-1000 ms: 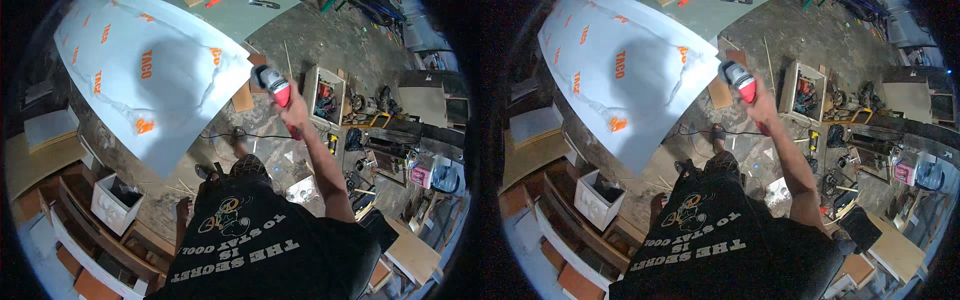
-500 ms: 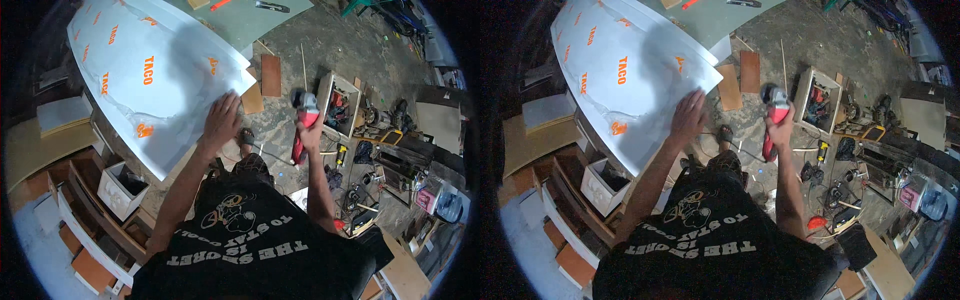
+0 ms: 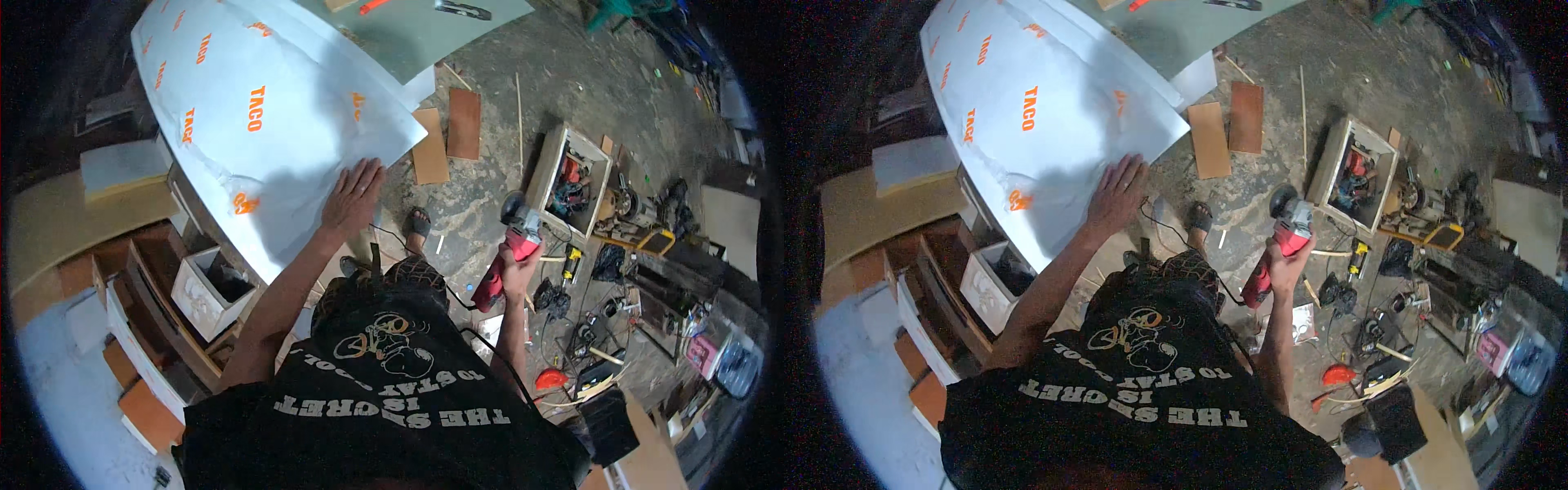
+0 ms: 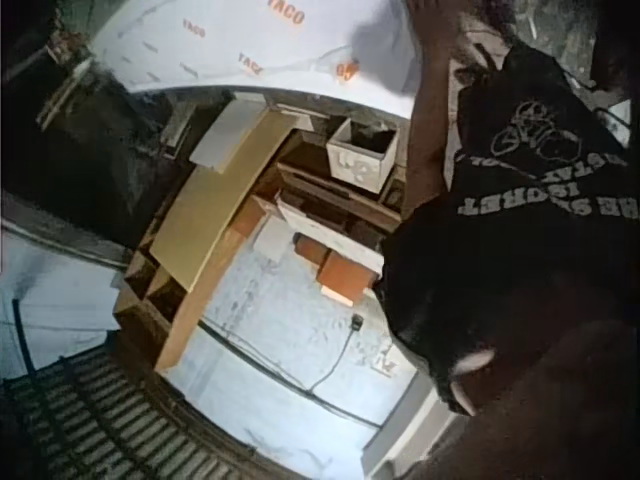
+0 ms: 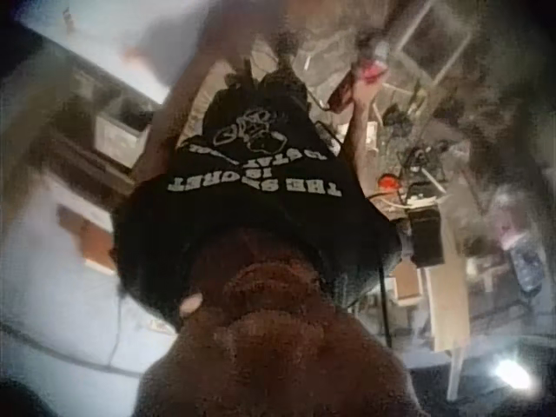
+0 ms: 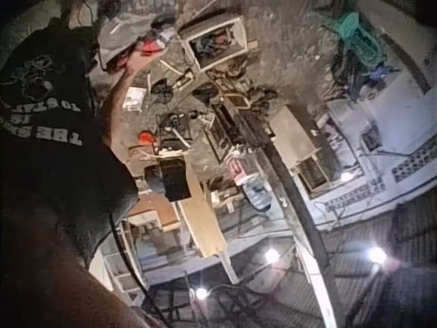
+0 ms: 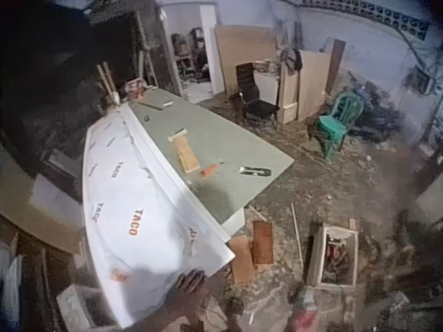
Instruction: The person sands the edge of a laminate sheet on a large curved board using a wooden sanding block.
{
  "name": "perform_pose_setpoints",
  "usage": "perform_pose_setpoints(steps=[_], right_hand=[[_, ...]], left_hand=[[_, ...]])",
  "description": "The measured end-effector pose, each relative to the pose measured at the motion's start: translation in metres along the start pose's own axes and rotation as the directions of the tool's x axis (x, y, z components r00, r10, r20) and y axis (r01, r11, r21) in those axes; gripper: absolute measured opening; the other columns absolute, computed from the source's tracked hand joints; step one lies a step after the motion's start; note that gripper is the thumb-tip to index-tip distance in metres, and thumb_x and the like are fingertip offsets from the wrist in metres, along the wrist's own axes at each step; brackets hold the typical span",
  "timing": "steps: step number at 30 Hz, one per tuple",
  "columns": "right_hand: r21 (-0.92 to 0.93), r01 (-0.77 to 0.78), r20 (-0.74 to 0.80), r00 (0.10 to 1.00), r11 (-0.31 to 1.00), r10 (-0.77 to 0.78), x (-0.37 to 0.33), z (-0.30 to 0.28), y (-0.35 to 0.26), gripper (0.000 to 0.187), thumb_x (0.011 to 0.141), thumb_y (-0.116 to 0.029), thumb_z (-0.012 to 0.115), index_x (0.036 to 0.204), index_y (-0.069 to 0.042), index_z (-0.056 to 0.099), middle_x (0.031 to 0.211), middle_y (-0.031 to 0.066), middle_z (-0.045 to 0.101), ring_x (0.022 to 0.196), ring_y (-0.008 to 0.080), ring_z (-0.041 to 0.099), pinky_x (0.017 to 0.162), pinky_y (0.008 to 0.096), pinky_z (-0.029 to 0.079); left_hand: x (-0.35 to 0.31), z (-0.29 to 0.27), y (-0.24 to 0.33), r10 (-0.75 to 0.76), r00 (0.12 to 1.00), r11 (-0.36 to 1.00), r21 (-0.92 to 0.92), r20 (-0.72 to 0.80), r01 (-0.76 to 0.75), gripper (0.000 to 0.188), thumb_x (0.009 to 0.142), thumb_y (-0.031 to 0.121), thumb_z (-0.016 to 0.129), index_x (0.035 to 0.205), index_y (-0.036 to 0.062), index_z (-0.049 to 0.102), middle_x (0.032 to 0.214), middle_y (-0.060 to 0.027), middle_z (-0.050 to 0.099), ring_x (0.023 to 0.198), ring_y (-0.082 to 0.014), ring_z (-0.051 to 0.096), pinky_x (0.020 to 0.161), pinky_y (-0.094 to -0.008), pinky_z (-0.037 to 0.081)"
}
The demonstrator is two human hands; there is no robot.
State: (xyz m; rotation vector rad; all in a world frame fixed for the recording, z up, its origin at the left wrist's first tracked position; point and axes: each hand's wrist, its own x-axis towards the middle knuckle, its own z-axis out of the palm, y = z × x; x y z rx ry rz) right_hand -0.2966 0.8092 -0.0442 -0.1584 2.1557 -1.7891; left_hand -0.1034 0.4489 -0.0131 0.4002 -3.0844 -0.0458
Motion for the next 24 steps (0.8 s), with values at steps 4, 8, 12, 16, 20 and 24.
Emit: perform_pose_setpoints(steps=[4,8,12,16,20,24], right_hand=[[-0.040,0.083,-0.028,0.996,0.996,-0.084,0.017,0.014,-0.018,0.092,0.084,-0.001,0.076,0.159,-0.008,0.024,0.126,0.0112,0.057,0.104,0.0203,0.060,0.091,0.0335,0.051],[-0.043,0.144,0.083,0.987,0.989,-0.140,0.027,0.033,-0.036,0.091,0.085,-0.002,0.075,0.159,-0.008,0.023,0.127,0.0120,0.057,0.106,0.0201,0.060,0.093,0.0341,0.052],[0.114,0.104,0.118,0.986,0.988,-0.117,0.012,0.060,-0.062,0.087,0.087,-0.001,0.074,0.157,-0.007,0.023,0.126,0.0122,0.057,0.105,0.0202,0.060,0.090,0.0336,0.053],[0.194,0.135,0.117,0.980,0.972,-0.159,-0.034,0.098,-0.100,0.084,0.088,-0.002,0.073,0.156,-0.007,0.024,0.125,0.0124,0.057,0.102,0.0207,0.061,0.086,0.0343,0.055],[0.253,0.100,0.130,0.982,0.962,-0.136,-0.092,0.143,-0.122,0.079,0.088,-0.008,0.073,0.153,-0.007,0.028,0.121,0.0122,0.059,0.100,0.0203,0.062,0.083,0.0347,0.055],[0.319,0.071,0.286,0.944,0.945,-0.168,-0.162,0.207,-0.124,0.063,0.089,-0.011,0.073,0.141,-0.009,0.039,0.113,0.0115,0.062,0.091,0.0222,0.066,0.076,0.0368,0.058]], left_hand=[[-0.094,0.001,-0.007,-0.138,0.990,0.990,0.032,0.005,0.138,0.063,0.097,0.021,0.055,0.158,0.0072,0.041,0.168,-0.0088,0.033,0.154,-0.0279,0.033,0.124,-0.0510,0.028],[-0.170,-0.004,-0.006,-0.304,0.949,0.952,0.049,0.080,0.301,0.065,0.097,0.019,0.054,0.158,0.0044,0.039,0.168,-0.0116,0.032,0.154,-0.0289,0.032,0.125,-0.0505,0.027],[-0.236,-0.018,0.000,-0.467,0.876,0.879,-0.047,0.124,0.475,0.065,0.099,0.019,0.053,0.160,0.0030,0.036,0.168,-0.0154,0.029,0.156,-0.0324,0.028,0.127,-0.0518,0.023],[-0.280,-0.046,0.013,-0.666,0.714,0.716,-0.082,0.218,0.693,0.078,0.096,0.023,0.059,0.163,-0.0002,0.025,0.169,-0.0212,0.026,0.159,-0.0340,0.019,0.128,-0.0523,0.017],[-0.292,-0.085,0.024,-0.535,0.718,0.493,-0.525,0.445,0.694,0.091,0.091,0.036,0.069,0.162,0.0004,0.026,0.157,-0.0263,0.044,0.148,-0.0366,0.040,0.125,-0.0493,0.028],[-0.320,-0.112,0.038,-0.228,0.936,0.436,-0.831,0.269,0.345,0.093,0.090,0.047,0.070,0.162,0.0056,0.029,0.143,-0.0265,0.057,0.127,-0.0398,0.059,0.114,-0.0501,0.042]])
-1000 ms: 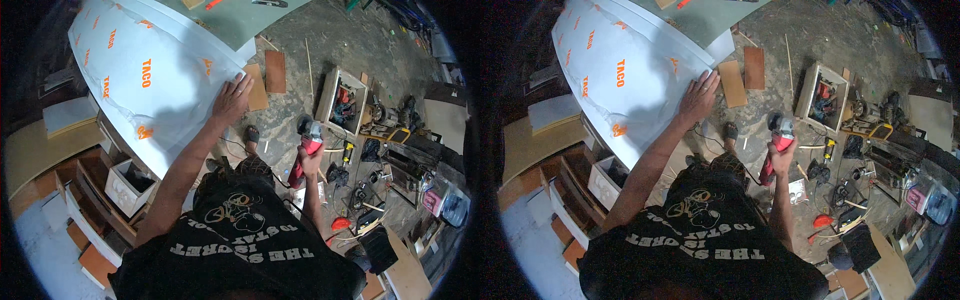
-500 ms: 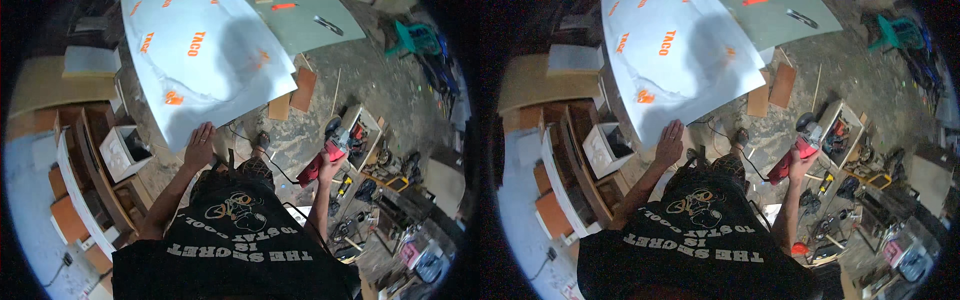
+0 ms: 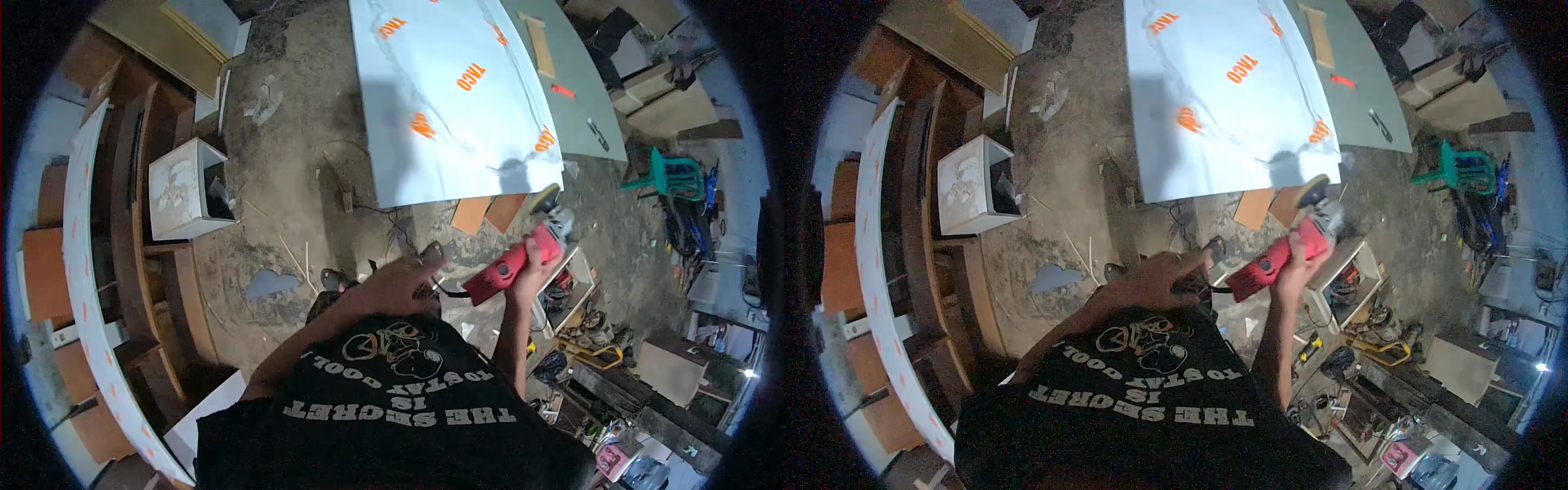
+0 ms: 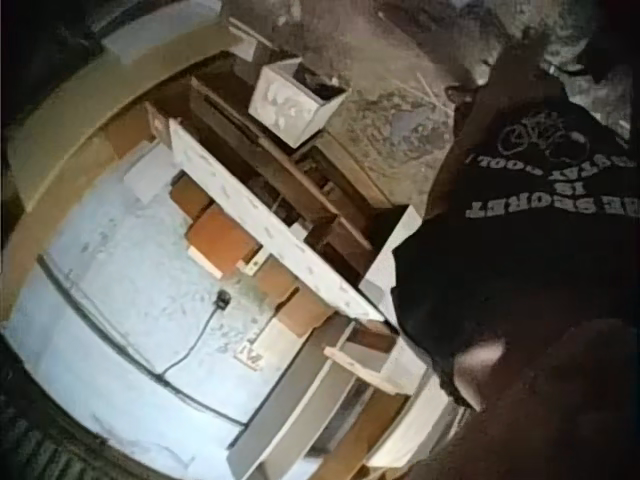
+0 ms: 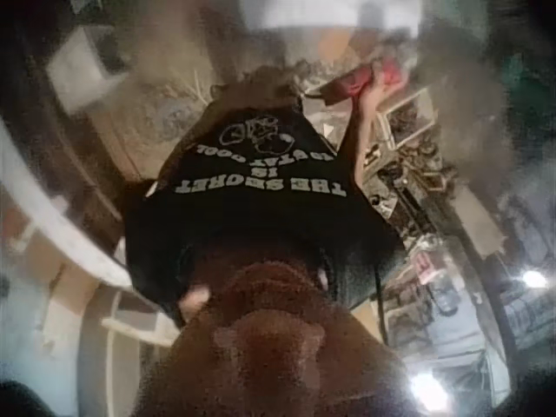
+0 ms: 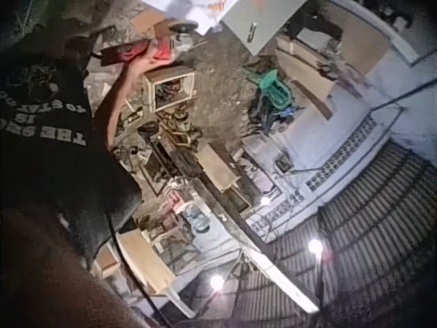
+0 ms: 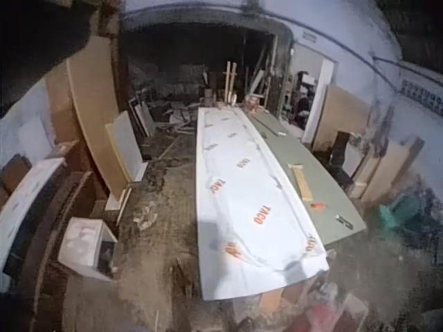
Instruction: The person sands the edge of a laminate sheet on a large curved board using a wooden sanding block.
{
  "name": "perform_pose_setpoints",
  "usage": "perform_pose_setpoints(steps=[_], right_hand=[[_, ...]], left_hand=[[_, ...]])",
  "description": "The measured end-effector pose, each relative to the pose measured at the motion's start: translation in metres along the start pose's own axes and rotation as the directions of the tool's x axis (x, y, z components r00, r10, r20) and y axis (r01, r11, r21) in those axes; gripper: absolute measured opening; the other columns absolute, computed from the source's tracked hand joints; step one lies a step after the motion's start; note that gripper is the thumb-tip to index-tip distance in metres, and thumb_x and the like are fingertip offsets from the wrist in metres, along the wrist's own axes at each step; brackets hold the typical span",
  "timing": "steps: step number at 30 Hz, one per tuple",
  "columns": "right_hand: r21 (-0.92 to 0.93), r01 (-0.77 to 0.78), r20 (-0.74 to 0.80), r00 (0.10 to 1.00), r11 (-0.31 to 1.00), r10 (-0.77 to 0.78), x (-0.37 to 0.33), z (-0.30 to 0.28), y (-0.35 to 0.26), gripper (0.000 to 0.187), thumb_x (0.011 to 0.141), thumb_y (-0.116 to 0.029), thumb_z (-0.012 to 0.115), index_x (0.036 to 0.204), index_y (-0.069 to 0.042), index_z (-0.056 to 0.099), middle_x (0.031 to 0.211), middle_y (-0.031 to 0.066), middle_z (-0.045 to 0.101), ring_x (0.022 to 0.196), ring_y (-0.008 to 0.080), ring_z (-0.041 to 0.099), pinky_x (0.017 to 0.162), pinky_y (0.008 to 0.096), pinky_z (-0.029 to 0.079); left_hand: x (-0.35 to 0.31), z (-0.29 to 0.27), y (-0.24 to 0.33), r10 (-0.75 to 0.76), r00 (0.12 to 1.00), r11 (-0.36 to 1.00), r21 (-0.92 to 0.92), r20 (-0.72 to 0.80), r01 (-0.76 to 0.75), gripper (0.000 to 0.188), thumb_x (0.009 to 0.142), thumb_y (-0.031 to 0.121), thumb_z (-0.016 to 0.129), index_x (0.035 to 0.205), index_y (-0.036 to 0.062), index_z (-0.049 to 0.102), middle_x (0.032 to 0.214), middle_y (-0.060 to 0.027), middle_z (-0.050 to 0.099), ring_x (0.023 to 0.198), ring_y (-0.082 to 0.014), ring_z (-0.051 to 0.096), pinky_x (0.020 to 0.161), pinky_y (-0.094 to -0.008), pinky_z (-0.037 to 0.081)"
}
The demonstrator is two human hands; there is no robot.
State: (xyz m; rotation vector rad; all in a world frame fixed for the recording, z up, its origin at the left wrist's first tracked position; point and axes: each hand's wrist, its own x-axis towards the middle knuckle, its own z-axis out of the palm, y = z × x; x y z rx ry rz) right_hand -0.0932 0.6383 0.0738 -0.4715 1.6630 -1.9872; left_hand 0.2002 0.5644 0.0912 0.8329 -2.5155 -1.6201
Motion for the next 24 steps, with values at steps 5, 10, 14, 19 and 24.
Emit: perform_pose_setpoints(steps=[5,10,14,19,24], right_hand=[[0.167,-0.190,0.235,0.961,0.968,0.148,-0.087,0.126,0.033,0.057,0.091,-0.007,0.072,0.141,-0.007,0.044,0.117,0.0110,0.065,0.101,0.0224,0.065,0.088,0.0381,0.055],[0.064,-0.205,0.491,0.859,0.977,0.148,-0.170,0.241,0.128,0.056,0.088,-0.004,0.075,0.136,-0.009,0.046,0.113,0.0085,0.065,0.096,0.0199,0.066,0.082,0.0367,0.056],[0.199,-0.381,0.584,0.786,0.903,0.203,-0.237,0.318,0.139,0.059,0.087,-0.005,0.078,0.135,-0.013,0.045,0.110,0.0074,0.066,0.089,0.0188,0.067,0.075,0.0363,0.057],[-0.097,-0.610,0.637,0.569,0.787,0.520,-0.289,0.382,0.153,0.064,0.084,-0.009,0.081,0.135,-0.014,0.043,0.109,0.0065,0.063,0.087,0.0184,0.065,0.069,0.0374,0.057],[-0.215,-0.687,0.640,0.438,0.694,0.632,-0.305,0.439,0.210,0.062,0.084,-0.012,0.081,0.132,-0.011,0.042,0.107,0.0073,0.061,0.086,0.0210,0.065,0.072,0.0407,0.056]], left_hand=[[-0.091,-0.032,-0.031,0.004,1.000,0.990,0.142,0.016,-0.007,0.096,0.091,0.058,0.067,0.164,0.0109,0.026,0.129,-0.0235,0.067,0.116,-0.0411,0.066,0.111,-0.0512,0.044],[-0.197,-0.032,-0.096,0.007,0.895,0.898,0.397,-0.445,0.190,0.074,0.093,0.052,0.069,0.148,0.0065,0.049,0.099,-0.0155,0.075,0.096,-0.0331,0.072,0.097,-0.0457,0.052],[-0.258,-0.020,-0.151,0.127,0.773,0.805,0.519,-0.621,0.285,0.068,0.092,0.046,0.072,0.146,0.0072,0.055,0.093,-0.0165,0.074,0.089,-0.0336,0.072,0.097,-0.0450,0.052],[-0.302,-0.030,-0.160,-0.280,0.627,0.829,0.146,-0.727,0.540,0.064,0.093,0.034,0.074,0.149,0.0112,0.054,0.091,-0.0194,0.072,0.086,-0.0405,0.069,0.075,-0.0492,0.053],[-0.315,-0.068,-0.175,-0.497,0.553,0.838,-0.206,-0.668,0.505,0.059,0.098,0.027,0.068,0.150,0.0049,0.052,0.099,-0.0189,0.073,0.093,-0.0317,0.071,0.094,-0.0446,0.053]])
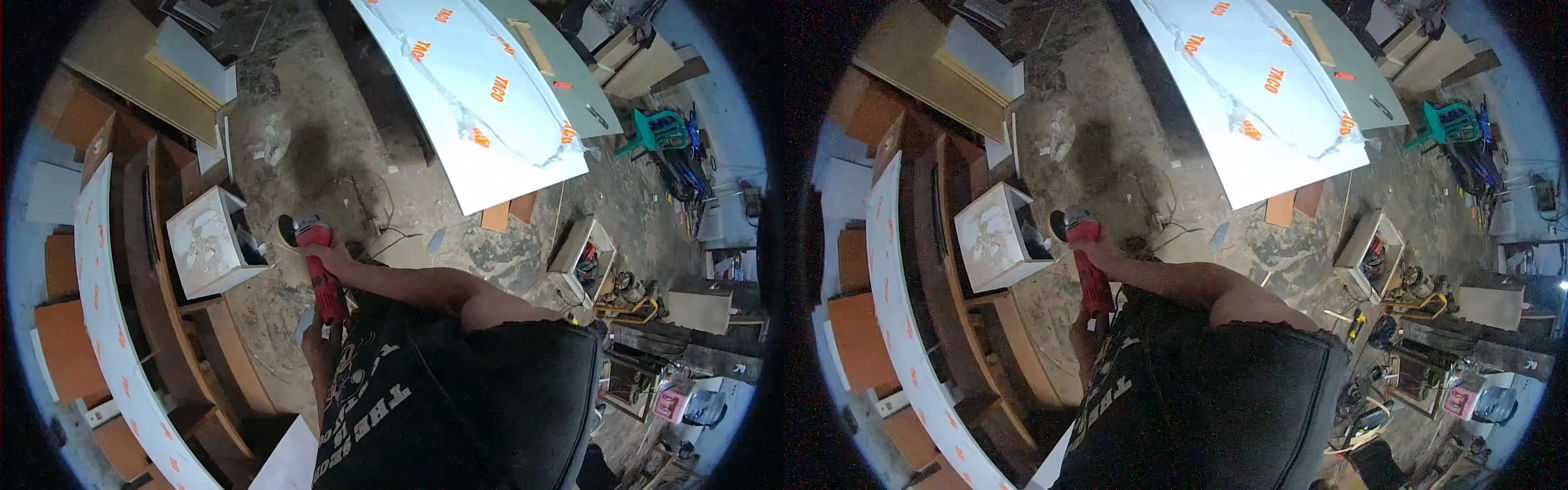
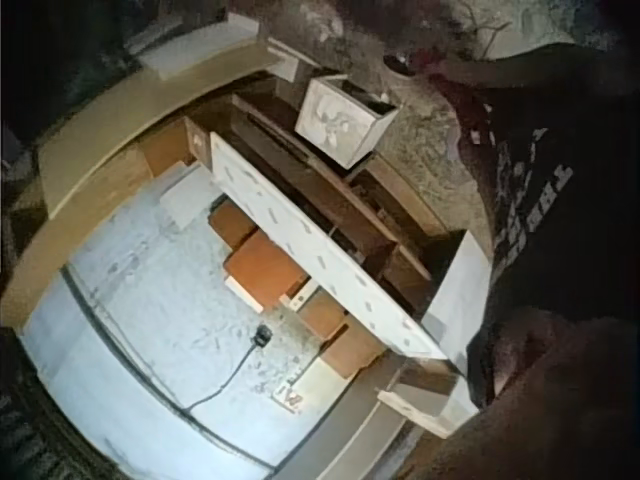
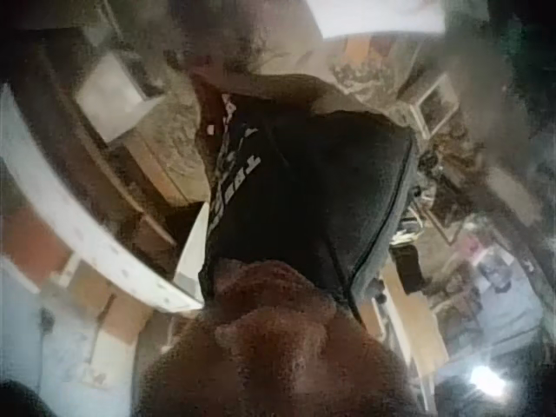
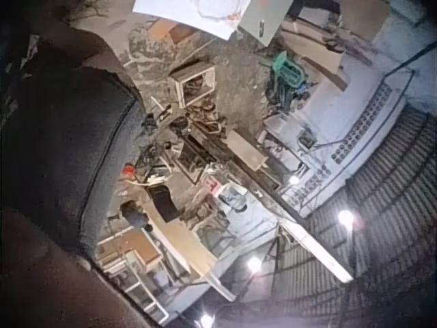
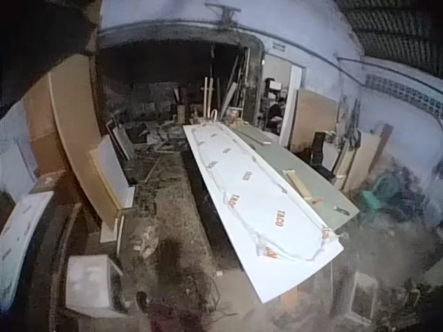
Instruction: The person sands the edge of a laminate sheet on a large curved board using a wooden sanding block.
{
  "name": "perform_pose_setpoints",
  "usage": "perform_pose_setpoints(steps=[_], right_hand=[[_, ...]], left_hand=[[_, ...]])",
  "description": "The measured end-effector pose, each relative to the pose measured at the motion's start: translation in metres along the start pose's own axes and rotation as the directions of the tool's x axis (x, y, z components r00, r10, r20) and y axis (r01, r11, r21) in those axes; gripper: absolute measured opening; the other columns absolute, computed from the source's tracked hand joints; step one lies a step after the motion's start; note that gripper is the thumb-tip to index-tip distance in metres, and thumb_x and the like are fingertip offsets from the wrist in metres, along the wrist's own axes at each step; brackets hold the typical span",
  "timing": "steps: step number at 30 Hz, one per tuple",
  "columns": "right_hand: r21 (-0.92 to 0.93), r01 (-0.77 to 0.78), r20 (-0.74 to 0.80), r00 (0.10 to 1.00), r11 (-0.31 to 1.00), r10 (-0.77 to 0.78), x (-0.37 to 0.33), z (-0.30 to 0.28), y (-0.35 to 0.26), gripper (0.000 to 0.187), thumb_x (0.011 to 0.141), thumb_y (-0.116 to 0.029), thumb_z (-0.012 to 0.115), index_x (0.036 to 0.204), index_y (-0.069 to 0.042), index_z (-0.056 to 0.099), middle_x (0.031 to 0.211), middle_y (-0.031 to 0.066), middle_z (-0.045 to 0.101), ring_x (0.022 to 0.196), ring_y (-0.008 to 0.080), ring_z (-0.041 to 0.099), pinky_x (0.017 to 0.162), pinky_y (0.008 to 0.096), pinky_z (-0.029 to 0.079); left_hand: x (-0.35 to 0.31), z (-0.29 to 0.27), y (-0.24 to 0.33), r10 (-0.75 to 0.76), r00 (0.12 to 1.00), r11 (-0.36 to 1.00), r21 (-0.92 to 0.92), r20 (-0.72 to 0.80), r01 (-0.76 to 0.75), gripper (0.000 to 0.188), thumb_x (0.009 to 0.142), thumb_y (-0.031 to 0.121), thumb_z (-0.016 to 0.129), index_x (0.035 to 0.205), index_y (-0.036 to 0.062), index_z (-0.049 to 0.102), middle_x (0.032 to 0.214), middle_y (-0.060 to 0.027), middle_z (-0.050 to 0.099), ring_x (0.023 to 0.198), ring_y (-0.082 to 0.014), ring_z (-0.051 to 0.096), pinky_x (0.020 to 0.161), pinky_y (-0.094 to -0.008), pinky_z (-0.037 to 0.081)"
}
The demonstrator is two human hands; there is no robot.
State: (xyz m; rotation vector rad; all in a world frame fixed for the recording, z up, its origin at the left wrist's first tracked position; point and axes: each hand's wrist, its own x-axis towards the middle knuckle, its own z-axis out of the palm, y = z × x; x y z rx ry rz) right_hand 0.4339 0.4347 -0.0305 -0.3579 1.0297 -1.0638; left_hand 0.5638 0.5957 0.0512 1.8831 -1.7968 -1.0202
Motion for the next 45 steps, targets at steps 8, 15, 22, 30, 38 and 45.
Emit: perform_pose_setpoints(steps=[8,15,22,30,38,45], right_hand=[[0.068,-0.217,-0.044,0.974,0.974,0.220,0.098,0.059,0.021,0.055,0.078,-0.020,0.086,0.122,-0.010,0.054,0.104,0.0082,0.061,0.090,0.0216,0.064,0.074,0.0424,0.055],[-0.032,-0.107,-0.127,0.987,0.994,0.103,0.142,0.114,-0.003,0.070,0.077,-0.027,0.087,0.133,-0.010,0.049,0.114,0.0107,0.063,0.105,0.0232,0.063,0.087,0.0426,0.054],[-0.018,-0.020,-0.229,0.973,1.000,0.016,0.184,0.112,0.014,0.079,0.084,-0.037,0.086,0.143,-0.006,0.045,0.117,0.0152,0.066,0.098,0.0237,0.069,0.088,0.0379,0.058],[-0.640,-0.129,-0.395,0.901,0.757,-0.180,0.198,0.018,0.096,0.064,0.105,-0.017,0.059,0.160,-0.004,0.030,0.128,0.0213,0.068,0.105,0.0258,0.071,0.091,0.0335,0.057],[-0.569,-0.348,-0.502,0.865,0.745,0.020,0.023,0.012,0.181,0.043,0.100,-0.023,0.065,0.138,-0.002,0.061,0.127,0.0224,0.068,0.108,0.0303,0.067,0.089,0.0431,0.056],[-0.622,-0.453,-0.497,0.859,0.639,0.124,0.005,0.006,0.190,0.038,0.099,-0.018,0.065,0.133,-0.002,0.062,0.096,0.0138,0.074,0.074,0.0194,0.066,0.078,0.0347,0.056]], left_hand=[[0.115,-0.070,-0.013,-0.008,0.946,0.474,-0.832,0.323,0.288,0.061,0.098,0.033,0.068,0.146,0.0003,0.051,0.114,-0.0138,0.071,0.106,-0.0263,0.068,0.093,-0.0372,0.051],[0.210,-0.109,-0.009,-0.088,0.811,0.076,-0.808,0.579,0.585,0.052,0.098,0.035,0.069,0.135,0.0001,0.056,0.110,-0.0122,0.070,0.101,-0.0248,0.068,0.088,-0.0386,0.055],[0.287,-0.119,-0.082,-0.101,0.638,0.183,-0.616,0.764,0.766,0.045,0.099,0.034,0.068,0.127,-0.0009,0.061,0.104,-0.0122,0.070,0.095,-0.0232,0.069,0.082,-0.0379,0.058],[0.365,-0.157,-0.211,-0.057,0.663,0.512,-0.548,0.747,0.662,0.038,0.097,0.034,0.071,0.114,0.0014,0.064,0.093,-0.0079,0.070,0.075,-0.0200,0.070,0.066,-0.0351,0.057],[0.396,-0.230,-0.332,-0.103,0.905,0.851,-0.435,0.412,0.295,0.040,0.086,0.042,0.078,0.093,0.0040,0.070,0.079,-0.0084,0.069,0.078,-0.0225,0.070,0.074,-0.0394,0.055],[0.417,-0.263,-0.404,-0.388,0.851,0.785,-0.358,0.353,0.506,0.033,0.079,0.028,0.086,0.091,0.0019,0.069,0.085,-0.0103,0.072,0.068,-0.0252,0.073,0.062,-0.0389,0.058]])
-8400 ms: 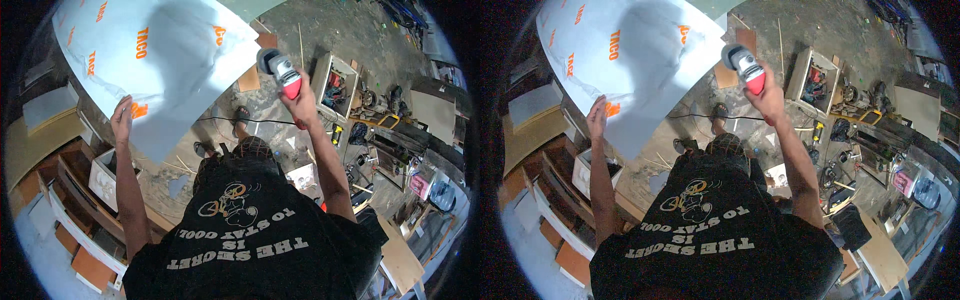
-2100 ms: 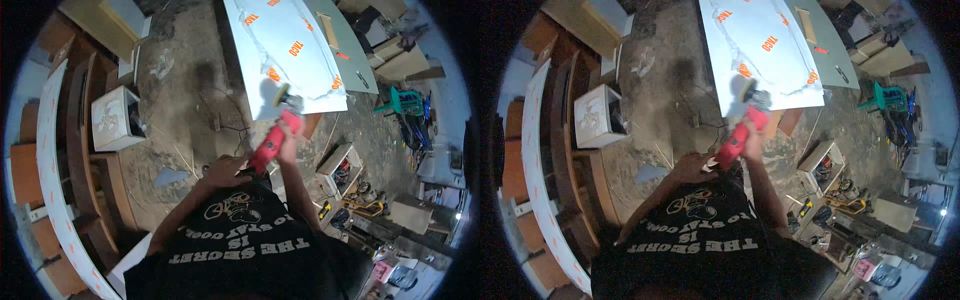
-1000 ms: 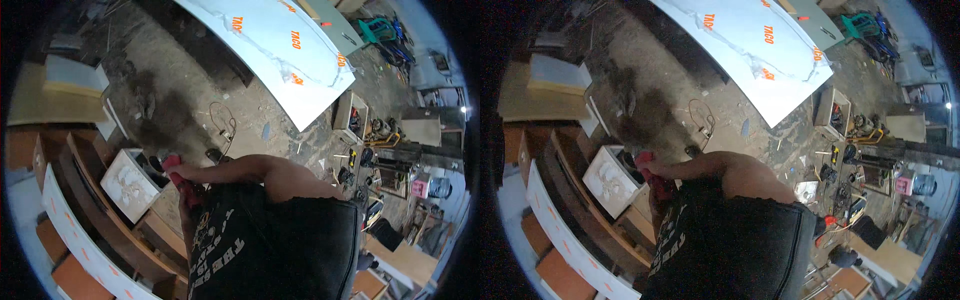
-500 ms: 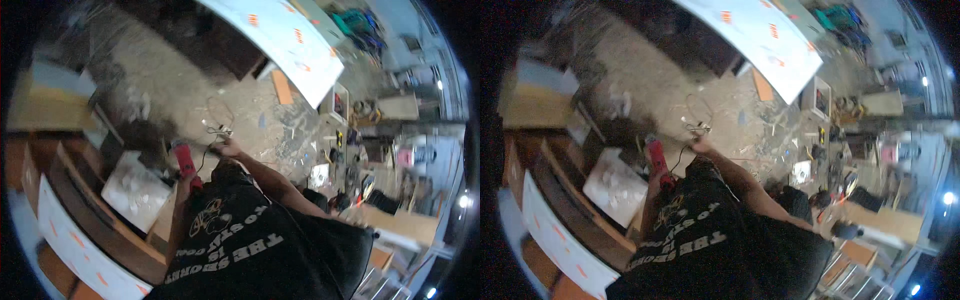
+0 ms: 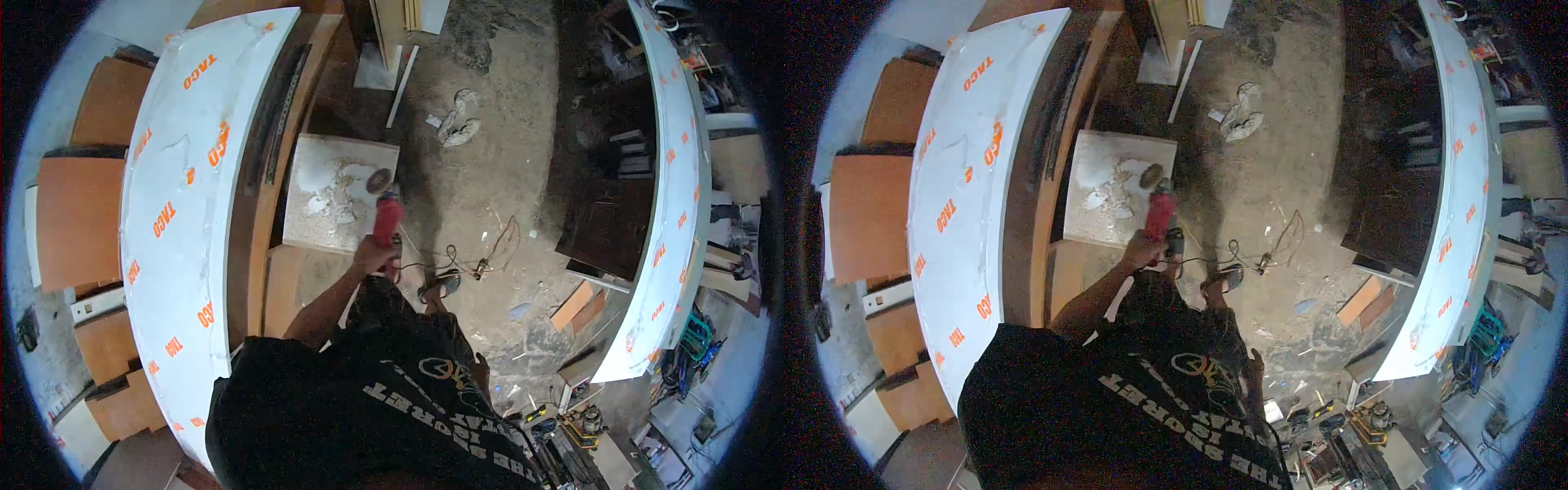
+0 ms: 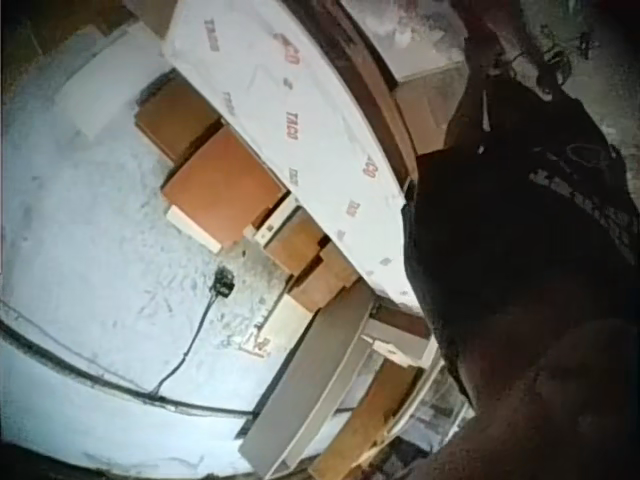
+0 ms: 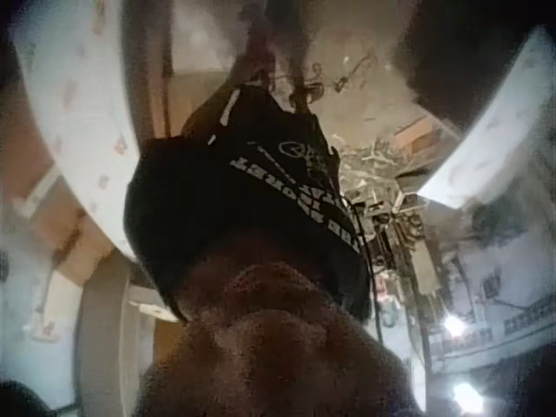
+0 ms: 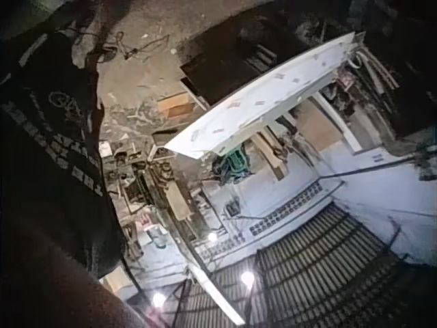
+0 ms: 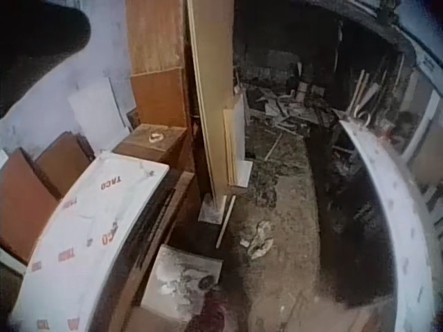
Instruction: The person sands the edge of a laminate sheet on a large curved board using a wooden sanding block.
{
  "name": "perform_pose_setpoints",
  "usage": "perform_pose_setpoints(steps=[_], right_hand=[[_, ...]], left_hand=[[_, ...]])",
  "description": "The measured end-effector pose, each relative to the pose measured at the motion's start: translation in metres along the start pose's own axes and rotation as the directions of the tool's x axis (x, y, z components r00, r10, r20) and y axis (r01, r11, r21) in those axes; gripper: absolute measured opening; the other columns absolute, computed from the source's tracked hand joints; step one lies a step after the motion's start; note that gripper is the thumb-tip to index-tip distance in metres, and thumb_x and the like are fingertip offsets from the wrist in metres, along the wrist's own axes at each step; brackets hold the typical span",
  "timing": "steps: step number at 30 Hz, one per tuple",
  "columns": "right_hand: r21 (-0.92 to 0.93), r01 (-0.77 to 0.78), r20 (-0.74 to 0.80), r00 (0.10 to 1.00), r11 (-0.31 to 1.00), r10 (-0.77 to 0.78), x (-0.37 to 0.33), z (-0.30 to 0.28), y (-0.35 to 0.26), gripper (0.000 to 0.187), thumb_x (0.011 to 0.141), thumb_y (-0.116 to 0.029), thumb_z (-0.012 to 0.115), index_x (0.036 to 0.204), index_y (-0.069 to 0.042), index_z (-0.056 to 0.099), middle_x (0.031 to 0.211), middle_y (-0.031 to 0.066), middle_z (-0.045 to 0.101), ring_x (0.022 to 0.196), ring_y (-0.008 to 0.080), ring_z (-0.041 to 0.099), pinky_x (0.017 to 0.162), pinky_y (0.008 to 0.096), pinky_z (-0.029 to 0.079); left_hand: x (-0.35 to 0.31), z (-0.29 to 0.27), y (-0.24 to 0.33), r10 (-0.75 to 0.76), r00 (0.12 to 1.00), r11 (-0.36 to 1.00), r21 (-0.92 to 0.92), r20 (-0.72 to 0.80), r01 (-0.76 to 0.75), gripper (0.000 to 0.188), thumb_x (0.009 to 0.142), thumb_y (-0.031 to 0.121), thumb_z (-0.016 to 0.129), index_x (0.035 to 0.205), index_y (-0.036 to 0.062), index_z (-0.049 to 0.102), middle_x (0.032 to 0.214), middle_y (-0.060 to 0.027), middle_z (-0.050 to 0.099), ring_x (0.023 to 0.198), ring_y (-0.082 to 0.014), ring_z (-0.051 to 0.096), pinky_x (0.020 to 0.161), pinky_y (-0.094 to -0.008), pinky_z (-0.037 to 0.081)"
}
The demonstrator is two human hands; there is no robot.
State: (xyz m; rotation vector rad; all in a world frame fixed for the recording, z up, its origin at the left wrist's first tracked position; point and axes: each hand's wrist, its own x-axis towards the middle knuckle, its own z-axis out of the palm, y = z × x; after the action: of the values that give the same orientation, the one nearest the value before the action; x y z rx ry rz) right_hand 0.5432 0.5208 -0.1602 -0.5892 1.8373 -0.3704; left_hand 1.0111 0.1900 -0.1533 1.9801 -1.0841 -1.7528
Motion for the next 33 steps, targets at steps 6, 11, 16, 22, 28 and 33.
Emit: perform_pose_setpoints(steps=[6,11,16,22,28,33], right_hand=[[-0.175,0.359,-0.221,0.893,0.917,-0.391,-0.007,-0.022,-0.154,0.061,0.099,-0.025,0.071,0.148,0.002,0.048,0.094,0.0126,0.075,0.077,0.0188,0.071,0.059,0.0309,0.054],[-0.319,0.097,-0.139,0.979,0.943,-0.148,-0.010,-0.014,-0.246,0.062,0.097,-0.009,0.069,0.154,-0.009,0.045,0.104,0.0105,0.076,0.090,0.0156,0.071,0.078,0.0301,0.059],[-0.362,0.168,-0.139,0.963,0.917,-0.232,-0.007,0.012,-0.197,0.052,0.096,-0.027,0.073,0.142,-0.010,0.057,0.110,0.0146,0.077,0.090,0.0261,0.077,0.077,0.0420,0.062],[-0.414,-0.001,-0.002,1.000,0.910,0.000,-0.019,0.021,-0.161,0.058,0.097,-0.032,0.072,0.147,-0.010,0.053,0.110,0.0161,0.077,0.090,0.0295,0.077,0.081,0.0428,0.062],[-0.420,-0.070,-0.034,0.998,0.905,0.061,0.000,0.026,-0.205,0.059,0.097,-0.035,0.072,0.147,-0.010,0.052,0.115,0.0165,0.076,0.096,0.0272,0.076,0.086,0.0421,0.061],[-0.299,0.057,-0.058,0.995,0.952,-0.078,0.011,0.025,-0.225,0.058,0.098,-0.032,0.071,0.148,-0.011,0.050,0.109,0.0143,0.076,0.093,0.0281,0.075,0.080,0.0423,0.060]], left_hand=[[0.108,-0.005,-0.070,-0.255,0.940,0.950,0.121,-0.228,0.287,0.065,0.083,0.037,0.074,0.129,0.0005,0.047,0.112,-0.0274,0.069,0.104,-0.0429,0.070,0.087,-0.0522,0.057],[0.183,-0.060,-0.155,0.090,0.893,0.783,0.585,-0.440,0.209,0.067,0.100,0.043,0.054,0.150,-0.0011,0.043,0.137,-0.0182,0.062,0.116,-0.0309,0.063,0.098,-0.0405,0.051],[0.210,-0.089,-0.150,-0.162,0.887,0.580,0.685,-0.432,0.440,0.052,0.111,0.034,0.040,0.149,0.0005,0.046,0.142,-0.0122,0.060,0.122,-0.0250,0.060,0.102,-0.0356,0.048],[0.223,-0.091,-0.151,-0.211,0.874,0.567,0.674,-0.437,0.474,0.050,0.111,0.034,0.042,0.148,0.0009,0.048,0.140,-0.0121,0.061,0.121,-0.0248,0.061,0.102,-0.0360,0.049],[0.228,-0.103,-0.152,-0.226,0.877,0.546,0.690,-0.424,0.475,0.049,0.110,0.033,0.043,0.147,0.0014,0.050,0.139,-0.0121,0.062,0.120,-0.0247,0.062,0.101,-0.0364,0.050],[0.232,-0.094,-0.134,-0.221,0.882,0.562,0.685,-0.415,0.463,0.048,0.110,0.033,0.044,0.146,0.0018,0.051,0.138,-0.0120,0.063,0.119,-0.0247,0.062,0.101,-0.0367,0.050]])
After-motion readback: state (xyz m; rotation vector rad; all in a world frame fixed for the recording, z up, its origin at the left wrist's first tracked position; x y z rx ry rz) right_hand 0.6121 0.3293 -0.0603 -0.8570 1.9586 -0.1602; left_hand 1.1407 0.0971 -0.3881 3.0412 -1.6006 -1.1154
